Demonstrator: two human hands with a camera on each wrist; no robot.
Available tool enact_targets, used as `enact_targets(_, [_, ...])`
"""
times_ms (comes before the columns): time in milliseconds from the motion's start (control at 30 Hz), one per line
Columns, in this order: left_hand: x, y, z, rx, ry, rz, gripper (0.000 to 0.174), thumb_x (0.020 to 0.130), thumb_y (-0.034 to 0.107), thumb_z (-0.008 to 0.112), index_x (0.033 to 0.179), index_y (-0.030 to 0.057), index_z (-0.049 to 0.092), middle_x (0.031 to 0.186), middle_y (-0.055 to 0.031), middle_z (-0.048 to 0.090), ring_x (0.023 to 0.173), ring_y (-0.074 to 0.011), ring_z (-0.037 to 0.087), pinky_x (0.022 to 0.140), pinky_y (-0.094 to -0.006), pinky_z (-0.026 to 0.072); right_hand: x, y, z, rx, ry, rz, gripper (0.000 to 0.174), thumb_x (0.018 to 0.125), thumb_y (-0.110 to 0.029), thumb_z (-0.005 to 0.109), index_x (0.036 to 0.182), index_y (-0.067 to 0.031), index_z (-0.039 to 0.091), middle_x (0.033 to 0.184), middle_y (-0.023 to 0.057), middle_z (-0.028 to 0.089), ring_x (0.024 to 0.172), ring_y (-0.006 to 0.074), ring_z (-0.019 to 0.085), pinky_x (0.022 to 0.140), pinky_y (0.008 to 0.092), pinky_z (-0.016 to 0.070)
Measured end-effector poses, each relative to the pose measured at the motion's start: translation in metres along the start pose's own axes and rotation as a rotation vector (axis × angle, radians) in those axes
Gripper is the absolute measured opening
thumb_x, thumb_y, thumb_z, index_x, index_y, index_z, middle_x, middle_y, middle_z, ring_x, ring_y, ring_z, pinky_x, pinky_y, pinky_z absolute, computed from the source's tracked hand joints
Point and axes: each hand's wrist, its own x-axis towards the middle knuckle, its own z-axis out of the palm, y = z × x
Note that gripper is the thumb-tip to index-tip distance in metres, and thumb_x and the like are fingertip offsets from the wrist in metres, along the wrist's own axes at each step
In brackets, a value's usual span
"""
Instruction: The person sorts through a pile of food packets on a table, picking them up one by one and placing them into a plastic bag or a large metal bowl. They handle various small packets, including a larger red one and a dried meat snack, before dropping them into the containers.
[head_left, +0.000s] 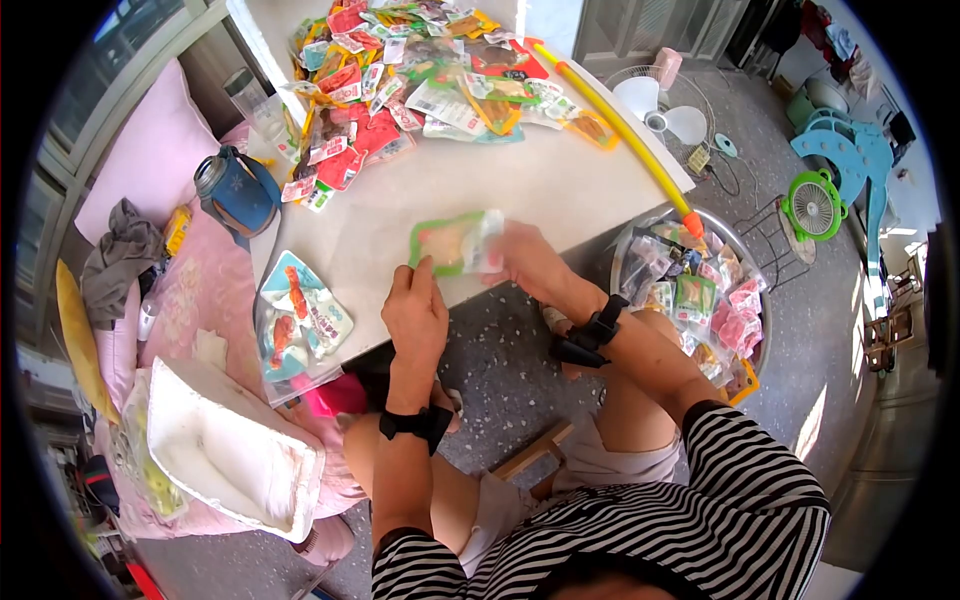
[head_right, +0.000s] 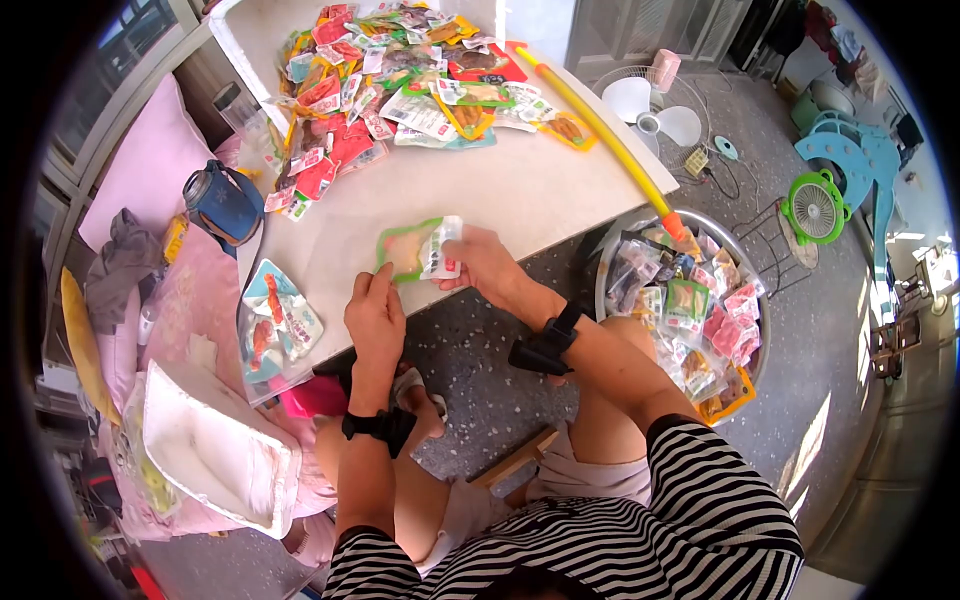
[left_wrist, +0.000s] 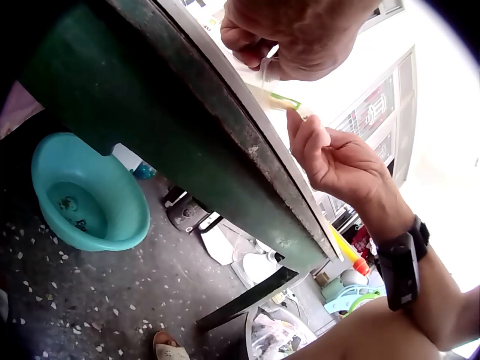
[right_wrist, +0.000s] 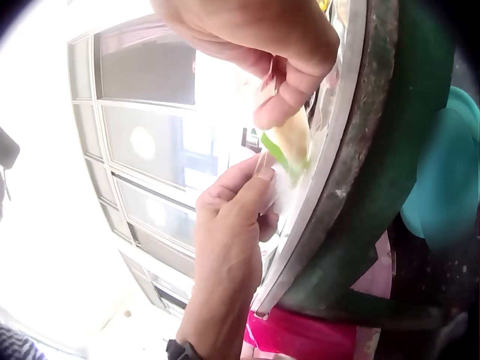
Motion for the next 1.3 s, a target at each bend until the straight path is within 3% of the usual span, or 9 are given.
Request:
enact_targets(100, [0.000,-0.001,-0.002,0.005,0.007,0.022,0.030,0.077,-0.002,0.057,0.106,0.0025,0.063,0.082,-0.0137,0.054,0.069,-0.0338,0.058,0.059,-0.0413,0.0479,-0.012,-0.010,0.011,-0.134,-0.137,0.173,0.024,0.091,-0.018,0.052,0.103,0.0019,0.060,0.076,0.0079,0.064,0.056,0.0133,0.060,0.047,0.0249,0.0518])
enact_targets(200, [-0.001,-0.001,-0.005,-0.015,0.004,0.049,0.032,0.076,-0.002,0.058,0.107,0.0025,0.063,0.083,-0.0131,0.054,0.071,-0.0331,0.058,0.060,-0.0409,0.0483,-0.008,-0.021,0.006,-0.662,-0.151,0.051,0.022,0.091,-0.019,0.053,0.093,0.0007,0.064,0.066,0.0046,0.061,0.048,0.0096,0.054,0.040,0.0215,0.0437])
enact_targets(400, [-0.005,0.017,-0.001,-0.090,-0.021,0.135,0.031,0.076,-0.005,0.056,0.106,0.0021,0.063,0.083,-0.0131,0.054,0.068,-0.0315,0.058,0.059,-0.0378,0.0472,0.006,0.007,0.023,-0.389,-0.058,0.000,0.022,0.089,-0.019,0.055,0.083,0.0004,0.065,0.061,0.0021,0.059,0.048,0.0083,0.053,0.041,0.0205,0.0416])
enact_targets(533, [-0.006,0.019,0.004,-0.096,0.025,0.195,0.030,0.077,-0.006,0.056,0.105,0.0015,0.064,0.082,-0.0131,0.053,0.066,-0.0311,0.057,0.058,-0.0370,0.0465,0.012,0.011,0.038,-0.155,0.061,0.040,0.016,0.089,-0.004,0.047,0.086,0.0012,0.062,0.073,0.0078,0.062,0.058,0.0126,0.058,0.048,0.0242,0.0481])
enact_targets(633, [-0.004,0.011,-0.003,-0.018,0.014,0.135,0.029,0.078,-0.006,0.055,0.105,0.0007,0.063,0.083,-0.0136,0.054,0.066,-0.0314,0.058,0.058,-0.0375,0.0467,0.021,0.029,0.039,0.062,-0.055,-0.013,0.014,0.089,-0.004,0.048,0.095,0.0024,0.059,0.087,0.0108,0.063,0.072,0.0156,0.062,0.055,0.0261,0.0512])
enact_targets(767, [-0.003,0.011,-0.008,-0.039,0.010,0.124,0.028,0.080,-0.007,0.053,0.105,-0.0005,0.063,0.083,-0.0147,0.054,0.067,-0.0319,0.058,0.059,-0.0383,0.0470,0.020,0.030,0.034,-0.005,-0.143,0.010,0.019,0.087,-0.004,0.051,0.105,0.0022,0.053,0.095,0.0096,0.060,0.083,0.0164,0.061,0.059,0.0285,0.0522])
enact_targets(1000, [-0.005,0.012,-0.007,0.044,-0.019,0.144,0.030,0.075,-0.006,0.056,0.103,0.0015,0.062,0.084,-0.0138,0.053,0.071,-0.0338,0.058,0.059,-0.0415,0.0466,0.036,0.044,0.021,-0.055,-0.234,-0.019,0.020,0.087,-0.012,0.053,0.102,0.0014,0.056,0.089,0.0121,0.063,0.075,0.0177,0.062,0.058,0.0284,0.0523])
enact_targets(1100, [-0.006,0.010,-0.011,0.137,-0.052,0.117,0.029,0.076,-0.006,0.055,0.103,0.0012,0.062,0.087,-0.0163,0.056,0.070,-0.0358,0.058,0.060,-0.0423,0.0471,0.005,-0.003,0.016,-0.220,-0.324,0.063,0.023,0.087,-0.017,0.053,0.097,0.0021,0.061,0.085,0.0123,0.066,0.070,0.0170,0.063,0.057,0.0280,0.0523])
enact_targets(1300, [-0.011,0.010,-0.003,0.156,-0.142,0.040,0.030,0.076,-0.003,0.054,0.105,0.0008,0.061,0.093,-0.0217,0.058,0.074,-0.0398,0.059,0.064,-0.0461,0.0477,0.000,-0.043,-0.031,-0.497,0.015,-0.099,0.026,0.087,-0.020,0.054,0.095,0.0020,0.064,0.078,0.0097,0.067,0.064,0.0140,0.063,0.053,0.0266,0.0509])
